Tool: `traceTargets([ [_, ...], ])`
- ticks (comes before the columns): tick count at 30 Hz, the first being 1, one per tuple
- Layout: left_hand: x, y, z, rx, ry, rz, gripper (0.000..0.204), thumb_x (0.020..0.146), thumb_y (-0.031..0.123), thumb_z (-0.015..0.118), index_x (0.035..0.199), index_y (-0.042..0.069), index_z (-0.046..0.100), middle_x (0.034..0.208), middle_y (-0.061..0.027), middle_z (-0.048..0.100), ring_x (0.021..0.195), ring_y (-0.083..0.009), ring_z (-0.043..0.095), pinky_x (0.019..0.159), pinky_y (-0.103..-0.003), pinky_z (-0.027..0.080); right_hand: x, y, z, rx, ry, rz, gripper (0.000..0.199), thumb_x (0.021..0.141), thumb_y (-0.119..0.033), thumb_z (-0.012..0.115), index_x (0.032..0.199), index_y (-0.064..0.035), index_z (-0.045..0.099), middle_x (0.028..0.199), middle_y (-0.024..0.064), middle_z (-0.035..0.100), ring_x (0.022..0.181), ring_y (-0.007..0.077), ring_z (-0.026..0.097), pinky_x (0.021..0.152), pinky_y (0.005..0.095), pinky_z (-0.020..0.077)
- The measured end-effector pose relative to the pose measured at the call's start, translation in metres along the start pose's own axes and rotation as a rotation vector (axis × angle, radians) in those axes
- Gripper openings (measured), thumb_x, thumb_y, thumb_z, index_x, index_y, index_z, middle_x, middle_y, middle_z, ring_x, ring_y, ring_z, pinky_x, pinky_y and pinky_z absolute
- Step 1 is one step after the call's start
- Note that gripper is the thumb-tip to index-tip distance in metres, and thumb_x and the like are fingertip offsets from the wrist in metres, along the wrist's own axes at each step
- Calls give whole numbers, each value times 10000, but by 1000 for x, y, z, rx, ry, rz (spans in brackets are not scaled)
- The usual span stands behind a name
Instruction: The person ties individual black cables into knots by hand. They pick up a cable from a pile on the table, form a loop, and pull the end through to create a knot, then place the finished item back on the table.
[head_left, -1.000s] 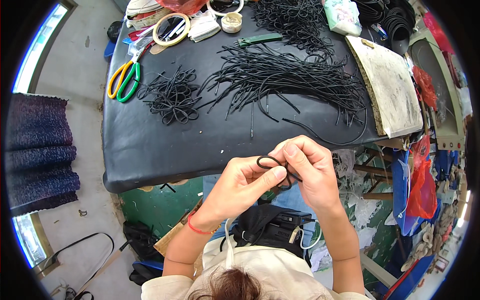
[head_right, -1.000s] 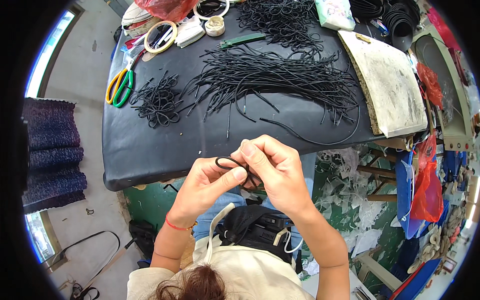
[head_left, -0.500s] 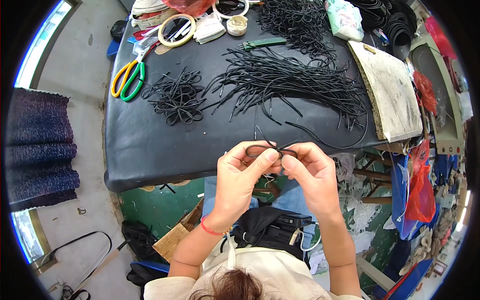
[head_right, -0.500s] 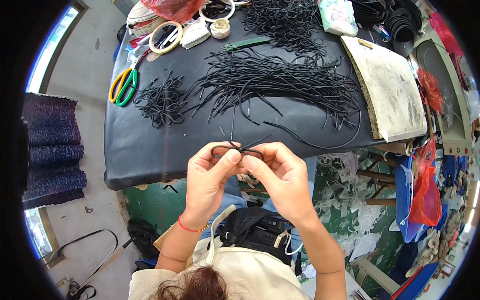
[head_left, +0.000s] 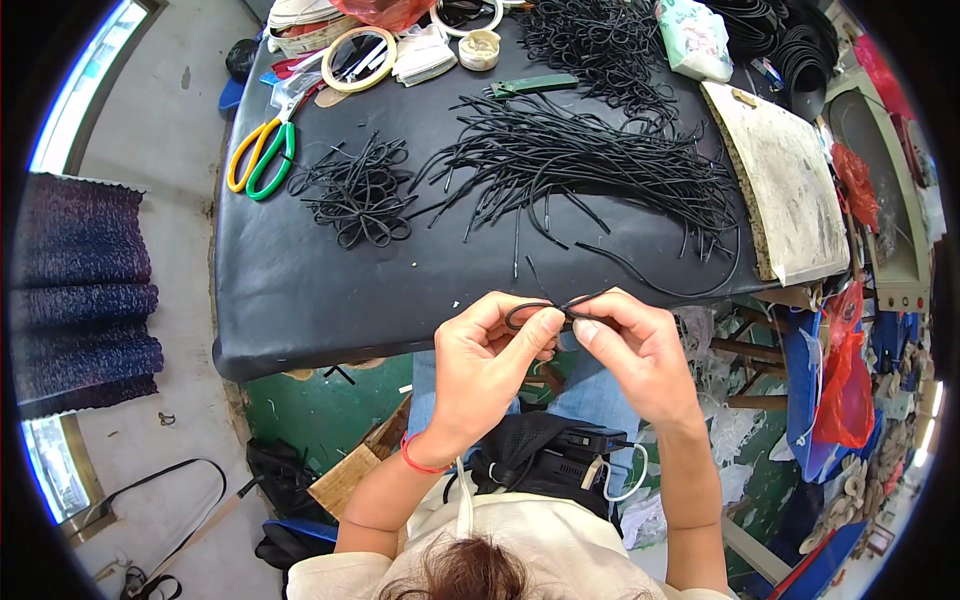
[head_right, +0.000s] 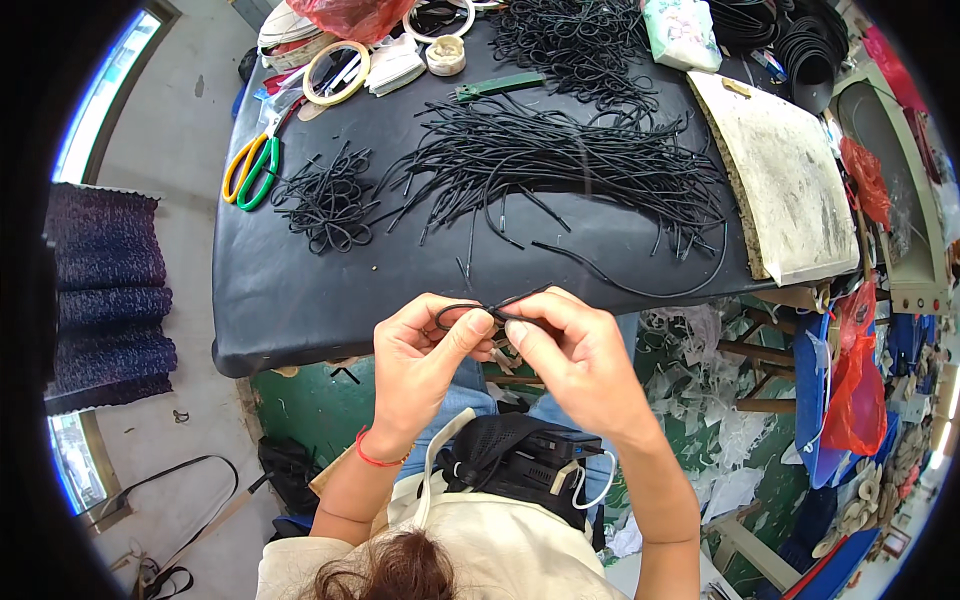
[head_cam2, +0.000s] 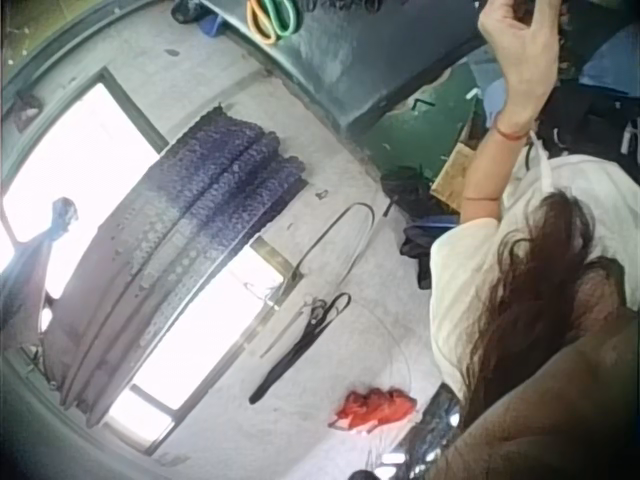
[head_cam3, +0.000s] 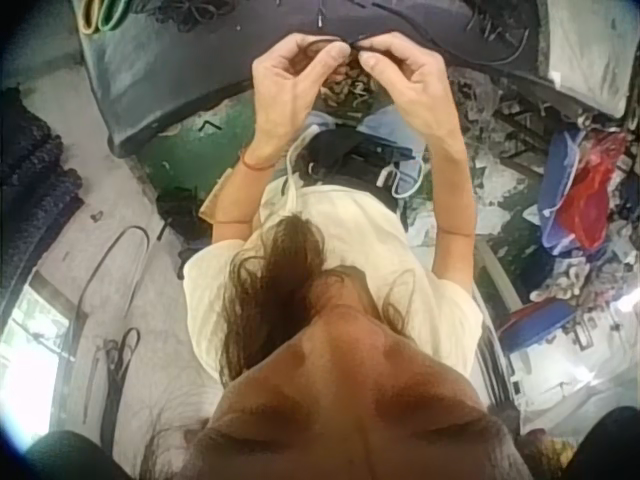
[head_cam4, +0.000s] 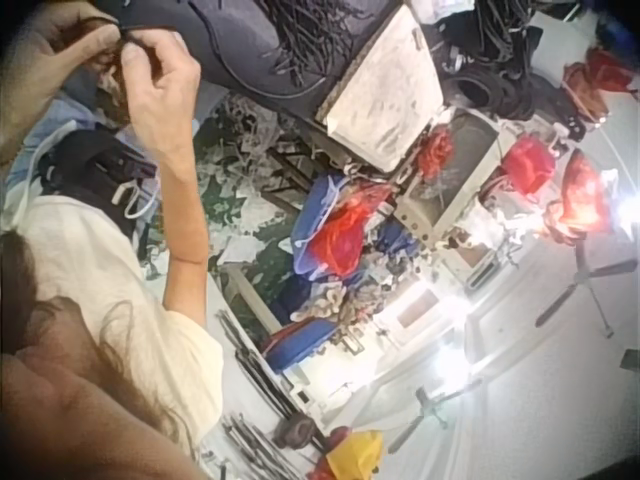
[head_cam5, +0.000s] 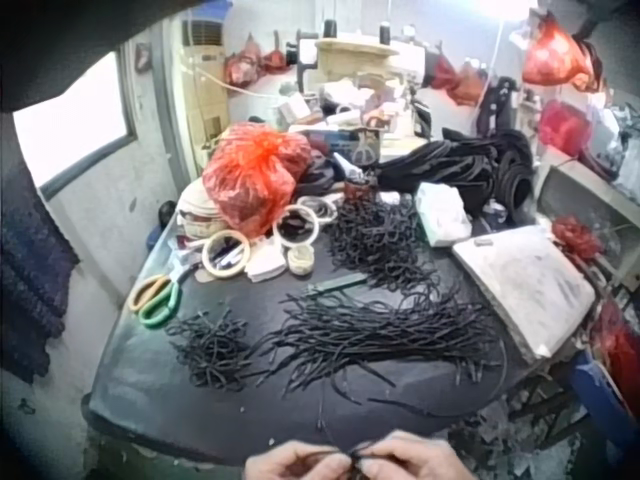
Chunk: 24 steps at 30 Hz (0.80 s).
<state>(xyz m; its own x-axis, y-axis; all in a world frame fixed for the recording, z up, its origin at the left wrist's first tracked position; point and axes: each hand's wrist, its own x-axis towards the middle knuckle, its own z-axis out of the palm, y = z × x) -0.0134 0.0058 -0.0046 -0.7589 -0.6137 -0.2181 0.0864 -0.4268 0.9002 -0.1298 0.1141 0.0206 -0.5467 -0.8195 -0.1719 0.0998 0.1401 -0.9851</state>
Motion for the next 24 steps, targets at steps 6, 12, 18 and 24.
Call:
traceTargets([
  [6, 3, 0, 5, -101, -35, -64, 154, 868, 119, 608, 922, -25, 610, 823, -96, 651, 701, -113, 617, 654, -248, 526, 3, 1, 7, 164, 131, 63, 144, 896, -140, 572, 931, -7, 614, 754, -38, 544, 697, 12, 459, 610, 175, 385],
  [12, 6, 8, -2, -52, -152, -132, 202, 892, 142, 579, 984, -34, 618, 810, -52, 634, 713, -80, 586, 667, -223, 496, 9, 2, 15, 161, 165, -27, 123, 886, -119, 588, 817, -18, 582, 726, -42, 552, 657, 5, 462, 592, 169, 386],
  [18, 2, 11, -2, -28, -194, -179, 210, 859, 97, 616, 1038, -12, 622, 819, -54, 643, 748, -77, 583, 680, -221, 488, 7, 12, 15, 40, 273, -135, 123, 854, -121, 633, 794, -17, 609, 698, -24, 562, 611, 10, 459, 551, 182, 384],
  [24, -2, 11, -7, 51, -213, -134, 173, 850, 46, 614, 1004, -30, 615, 846, -34, 627, 738, -48, 550, 642, -195, 460, 9, 18, 11, -93, 254, -35, 180, 825, -146, 672, 726, -4, 623, 676, -15, 569, 582, 10, 442, 497, 199, 345],
])
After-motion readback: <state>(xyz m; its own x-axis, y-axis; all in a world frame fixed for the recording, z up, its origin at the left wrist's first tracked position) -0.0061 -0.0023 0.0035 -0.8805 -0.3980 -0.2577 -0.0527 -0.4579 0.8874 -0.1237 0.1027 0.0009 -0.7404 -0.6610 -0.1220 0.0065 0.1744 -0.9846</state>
